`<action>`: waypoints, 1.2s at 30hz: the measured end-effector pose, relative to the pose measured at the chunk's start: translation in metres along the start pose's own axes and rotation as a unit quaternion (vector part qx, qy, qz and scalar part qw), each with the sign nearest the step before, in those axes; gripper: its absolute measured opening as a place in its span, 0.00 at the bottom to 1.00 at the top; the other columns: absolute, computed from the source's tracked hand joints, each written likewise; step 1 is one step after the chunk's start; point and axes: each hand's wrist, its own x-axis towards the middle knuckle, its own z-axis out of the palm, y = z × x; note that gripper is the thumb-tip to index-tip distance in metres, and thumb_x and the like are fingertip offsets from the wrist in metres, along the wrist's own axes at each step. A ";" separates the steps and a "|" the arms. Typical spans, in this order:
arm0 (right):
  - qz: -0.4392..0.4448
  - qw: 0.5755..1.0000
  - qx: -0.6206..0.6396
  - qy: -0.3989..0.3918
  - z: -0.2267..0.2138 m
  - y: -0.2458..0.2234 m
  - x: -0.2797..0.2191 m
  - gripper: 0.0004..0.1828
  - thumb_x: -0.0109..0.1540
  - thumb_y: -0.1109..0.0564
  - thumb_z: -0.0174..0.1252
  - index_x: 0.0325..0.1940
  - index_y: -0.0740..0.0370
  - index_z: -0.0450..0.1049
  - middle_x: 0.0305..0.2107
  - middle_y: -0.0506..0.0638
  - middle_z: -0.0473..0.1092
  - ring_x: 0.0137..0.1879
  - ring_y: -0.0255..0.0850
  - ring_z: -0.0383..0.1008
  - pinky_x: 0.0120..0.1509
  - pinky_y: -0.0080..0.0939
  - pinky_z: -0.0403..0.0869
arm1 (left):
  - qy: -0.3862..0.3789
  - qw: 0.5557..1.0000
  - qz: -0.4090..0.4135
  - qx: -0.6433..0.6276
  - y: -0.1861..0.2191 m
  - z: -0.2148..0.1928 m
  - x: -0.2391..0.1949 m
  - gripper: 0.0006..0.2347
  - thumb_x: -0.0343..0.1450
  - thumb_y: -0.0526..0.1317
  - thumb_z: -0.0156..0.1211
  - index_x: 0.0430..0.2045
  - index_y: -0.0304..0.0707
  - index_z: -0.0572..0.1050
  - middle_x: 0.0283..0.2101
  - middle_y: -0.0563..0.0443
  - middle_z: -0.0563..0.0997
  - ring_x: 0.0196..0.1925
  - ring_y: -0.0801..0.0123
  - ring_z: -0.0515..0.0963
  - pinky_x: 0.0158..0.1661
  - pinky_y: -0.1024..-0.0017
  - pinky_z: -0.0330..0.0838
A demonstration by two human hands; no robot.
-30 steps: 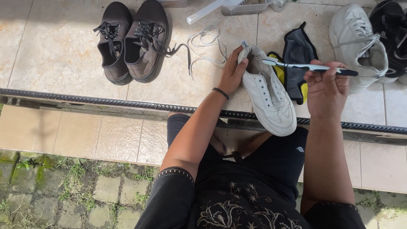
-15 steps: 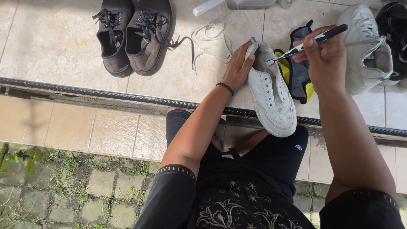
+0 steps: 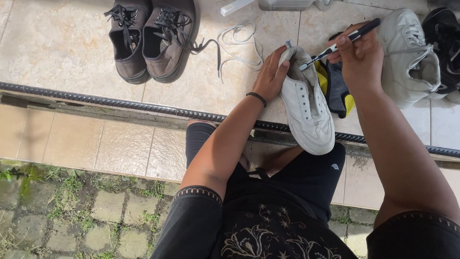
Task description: Cleaning a white sneaker using a toothbrush and a yellow cloth on a tiled porch.
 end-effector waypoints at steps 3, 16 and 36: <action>0.003 1.000 -0.010 -0.005 0.001 0.000 0.002 0.08 0.80 0.57 0.53 0.52 0.63 0.63 0.42 0.58 0.75 0.38 0.43 0.79 0.44 0.36 0.79 | 0.004 1.000 -0.002 0.008 0.001 -0.002 0.003 0.25 0.77 0.56 0.33 0.65 0.42 0.61 0.68 0.42 0.70 0.72 0.51 0.68 0.68 0.55 0.60; -0.018 0.996 -0.079 -0.024 0.006 -0.010 0.003 0.05 0.81 0.64 0.53 0.51 0.63 0.64 0.38 0.54 0.73 0.37 0.41 0.79 0.41 0.35 0.78 | -0.001 1.000 0.003 0.007 -0.001 0.001 0.003 0.29 0.76 0.61 0.30 0.65 0.42 0.62 0.68 0.41 0.70 0.72 0.50 0.67 0.67 0.54 0.61; 0.018 0.999 -0.047 0.001 -0.010 -0.002 0.013 0.08 0.82 0.58 0.51 0.53 0.62 0.60 0.40 0.58 0.75 0.34 0.43 0.78 0.41 0.36 0.79 | 0.000 1.000 0.017 0.005 -0.002 0.001 0.004 0.27 0.77 0.59 0.31 0.64 0.43 0.62 0.68 0.43 0.70 0.71 0.51 0.68 0.67 0.56 0.62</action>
